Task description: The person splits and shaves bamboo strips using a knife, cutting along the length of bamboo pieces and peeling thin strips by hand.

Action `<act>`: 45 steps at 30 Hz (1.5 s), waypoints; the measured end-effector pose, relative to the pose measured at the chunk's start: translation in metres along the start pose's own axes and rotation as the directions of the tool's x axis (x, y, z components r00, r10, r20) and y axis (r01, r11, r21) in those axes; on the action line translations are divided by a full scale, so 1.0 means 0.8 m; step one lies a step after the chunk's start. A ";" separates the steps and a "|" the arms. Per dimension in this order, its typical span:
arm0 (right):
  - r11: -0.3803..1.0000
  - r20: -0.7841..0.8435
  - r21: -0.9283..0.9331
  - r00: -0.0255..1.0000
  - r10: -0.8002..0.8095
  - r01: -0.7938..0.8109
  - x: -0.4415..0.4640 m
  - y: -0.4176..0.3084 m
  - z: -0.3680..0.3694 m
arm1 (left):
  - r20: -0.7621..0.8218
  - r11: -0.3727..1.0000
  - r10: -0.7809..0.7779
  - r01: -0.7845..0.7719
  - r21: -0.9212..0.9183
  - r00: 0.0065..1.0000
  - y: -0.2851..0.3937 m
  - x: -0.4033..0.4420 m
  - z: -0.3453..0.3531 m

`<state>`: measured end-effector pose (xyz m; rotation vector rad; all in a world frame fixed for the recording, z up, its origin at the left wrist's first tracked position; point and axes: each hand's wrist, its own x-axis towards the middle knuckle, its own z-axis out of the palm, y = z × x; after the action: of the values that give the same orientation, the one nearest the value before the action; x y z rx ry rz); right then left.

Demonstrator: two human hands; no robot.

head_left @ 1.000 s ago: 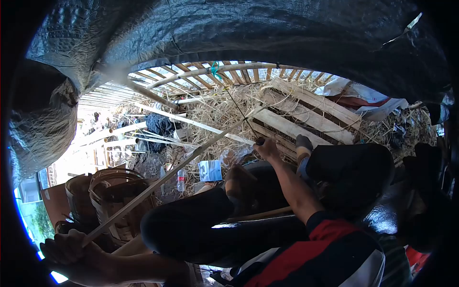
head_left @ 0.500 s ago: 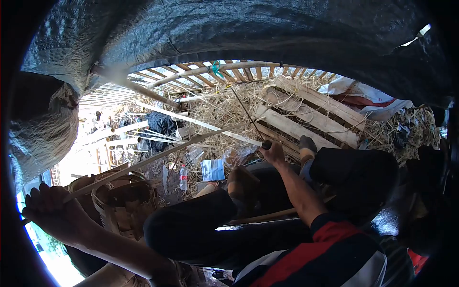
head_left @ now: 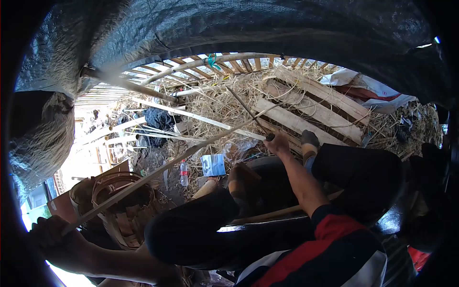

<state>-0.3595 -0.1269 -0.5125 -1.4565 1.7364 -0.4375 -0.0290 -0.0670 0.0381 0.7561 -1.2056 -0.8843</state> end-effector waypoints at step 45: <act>0.895 0.137 0.153 0.906 0.401 -0.419 0.031 0.046 0.036 | -0.033 0.998 -0.029 0.031 0.059 0.999 -0.263 -0.020 0.088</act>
<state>-0.3620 -0.1337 -0.5648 -0.9328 1.8109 -0.2770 -0.1345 -0.1537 -0.1375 0.8356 -1.1995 -0.8607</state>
